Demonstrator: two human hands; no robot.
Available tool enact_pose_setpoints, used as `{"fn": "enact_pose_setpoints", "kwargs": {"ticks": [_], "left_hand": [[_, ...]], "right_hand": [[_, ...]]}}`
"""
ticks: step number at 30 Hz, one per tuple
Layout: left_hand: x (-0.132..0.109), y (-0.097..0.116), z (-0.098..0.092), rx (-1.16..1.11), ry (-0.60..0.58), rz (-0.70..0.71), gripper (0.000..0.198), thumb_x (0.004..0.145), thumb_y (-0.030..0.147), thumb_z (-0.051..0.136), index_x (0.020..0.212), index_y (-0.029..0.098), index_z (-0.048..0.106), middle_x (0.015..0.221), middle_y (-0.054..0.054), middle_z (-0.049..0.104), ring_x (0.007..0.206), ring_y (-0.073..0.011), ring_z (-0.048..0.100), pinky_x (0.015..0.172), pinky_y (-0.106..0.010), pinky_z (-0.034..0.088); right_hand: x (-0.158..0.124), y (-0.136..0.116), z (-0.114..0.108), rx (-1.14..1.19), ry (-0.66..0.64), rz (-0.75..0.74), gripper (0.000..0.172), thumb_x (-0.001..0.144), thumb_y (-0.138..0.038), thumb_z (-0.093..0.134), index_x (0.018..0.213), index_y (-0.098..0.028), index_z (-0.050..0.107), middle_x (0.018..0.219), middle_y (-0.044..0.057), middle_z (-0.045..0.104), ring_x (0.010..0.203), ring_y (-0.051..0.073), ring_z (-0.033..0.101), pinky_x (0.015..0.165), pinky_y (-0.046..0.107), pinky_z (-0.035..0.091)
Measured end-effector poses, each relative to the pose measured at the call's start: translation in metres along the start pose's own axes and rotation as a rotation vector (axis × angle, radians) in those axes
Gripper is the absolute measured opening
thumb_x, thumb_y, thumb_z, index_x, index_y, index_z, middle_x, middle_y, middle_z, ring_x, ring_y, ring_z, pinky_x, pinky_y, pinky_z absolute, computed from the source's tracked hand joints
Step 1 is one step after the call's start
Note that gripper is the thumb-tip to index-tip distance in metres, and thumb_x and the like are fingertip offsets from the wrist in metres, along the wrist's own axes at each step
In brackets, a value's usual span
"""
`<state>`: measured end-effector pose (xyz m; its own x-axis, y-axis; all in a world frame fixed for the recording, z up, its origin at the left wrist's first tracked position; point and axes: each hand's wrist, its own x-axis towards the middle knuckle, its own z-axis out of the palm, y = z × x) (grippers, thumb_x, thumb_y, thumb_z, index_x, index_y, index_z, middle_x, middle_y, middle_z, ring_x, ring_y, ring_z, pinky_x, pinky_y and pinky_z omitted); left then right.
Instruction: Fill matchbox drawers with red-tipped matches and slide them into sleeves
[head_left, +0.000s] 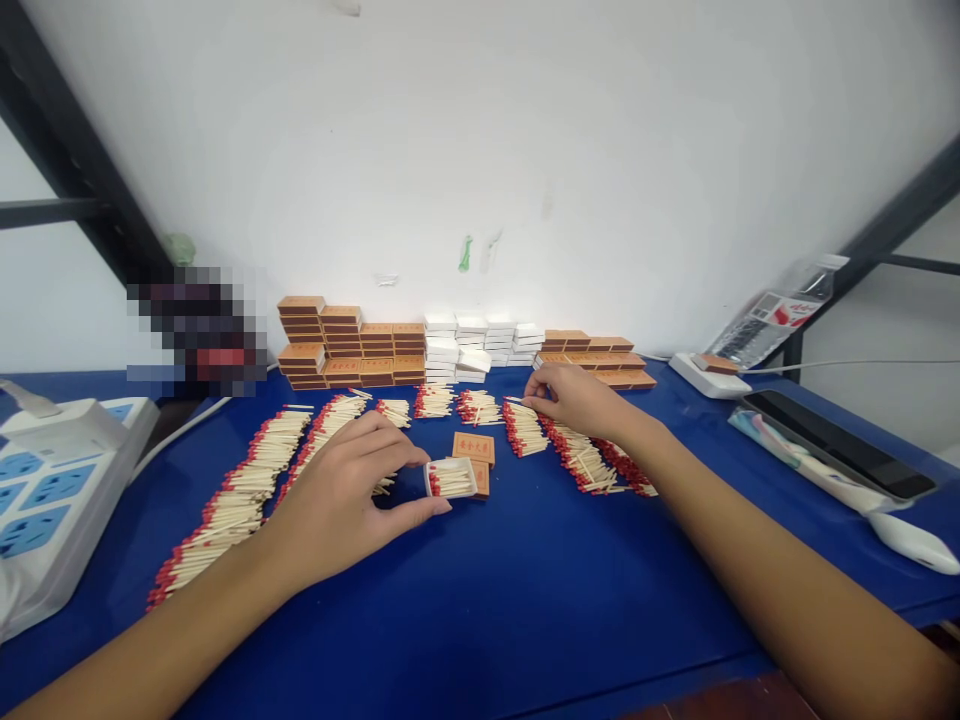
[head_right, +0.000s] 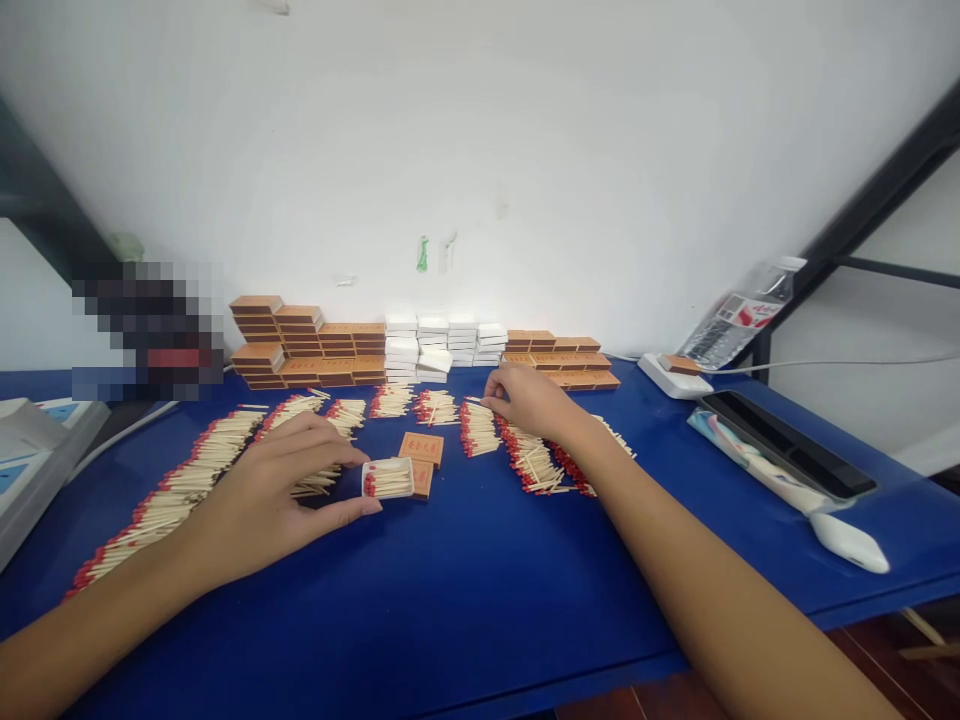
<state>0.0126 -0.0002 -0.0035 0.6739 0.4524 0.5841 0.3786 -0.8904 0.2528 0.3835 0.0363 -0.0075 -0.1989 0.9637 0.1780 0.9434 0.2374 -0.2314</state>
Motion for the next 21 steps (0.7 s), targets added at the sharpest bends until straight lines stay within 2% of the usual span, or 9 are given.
{"fn": "enact_pose_setpoints", "kwargs": {"ticks": [8,12,14,17,21], "left_hand": [[0.000,0.002,-0.001,0.015,-0.018,0.002,0.026,0.096,0.045,0.083,0.106,0.021,0.077,0.092,-0.004,0.076,0.093,-0.0237,0.066,0.089,-0.041,0.056],[0.000,0.001,-0.001,0.013,-0.007,0.001,0.027,0.096,0.045,0.083,0.108,0.021,0.077,0.094,-0.005,0.078,0.095,-0.0245,0.067,0.087,-0.040,0.057],[0.000,0.001,0.000,0.013,-0.004,-0.001,0.029,0.095,0.045,0.084,0.109,0.021,0.078,0.095,-0.005,0.078,0.096,-0.0250,0.067,0.087,-0.040,0.056],[0.000,0.001,0.000,0.007,0.006,-0.019,0.028,0.094,0.044,0.085,0.108,0.021,0.078,0.093,-0.005,0.077,0.095,-0.0250,0.066,0.086,-0.040,0.055],[0.000,0.000,0.001,0.009,0.016,-0.037,0.027,0.093,0.043,0.086,0.106,0.021,0.077,0.090,-0.004,0.075,0.093,-0.0246,0.064,0.084,-0.039,0.054]], "right_hand": [[0.002,-0.003,0.003,0.001,-0.007,0.013,0.018,0.100,-0.030,0.061,0.086,-0.020,0.066,0.094,0.012,0.073,0.082,0.024,0.064,0.074,0.037,0.046],[-0.002,-0.011,-0.006,0.015,0.013,0.006,0.017,0.104,-0.031,0.058,0.090,-0.021,0.064,0.095,0.012,0.072,0.084,0.024,0.064,0.074,0.037,0.047],[-0.008,-0.024,-0.012,0.035,0.059,-0.034,0.018,0.106,-0.032,0.055,0.093,-0.022,0.063,0.097,0.012,0.071,0.087,0.025,0.064,0.076,0.038,0.047],[-0.021,-0.058,-0.019,0.105,0.125,-0.158,0.018,0.108,-0.034,0.057,0.095,-0.023,0.062,0.099,0.010,0.070,0.088,0.024,0.063,0.077,0.038,0.048],[-0.042,-0.106,-0.021,0.163,0.071,-0.291,0.017,0.111,-0.029,0.052,0.098,-0.024,0.062,0.107,0.009,0.069,0.087,0.022,0.065,0.075,0.035,0.049]]}}
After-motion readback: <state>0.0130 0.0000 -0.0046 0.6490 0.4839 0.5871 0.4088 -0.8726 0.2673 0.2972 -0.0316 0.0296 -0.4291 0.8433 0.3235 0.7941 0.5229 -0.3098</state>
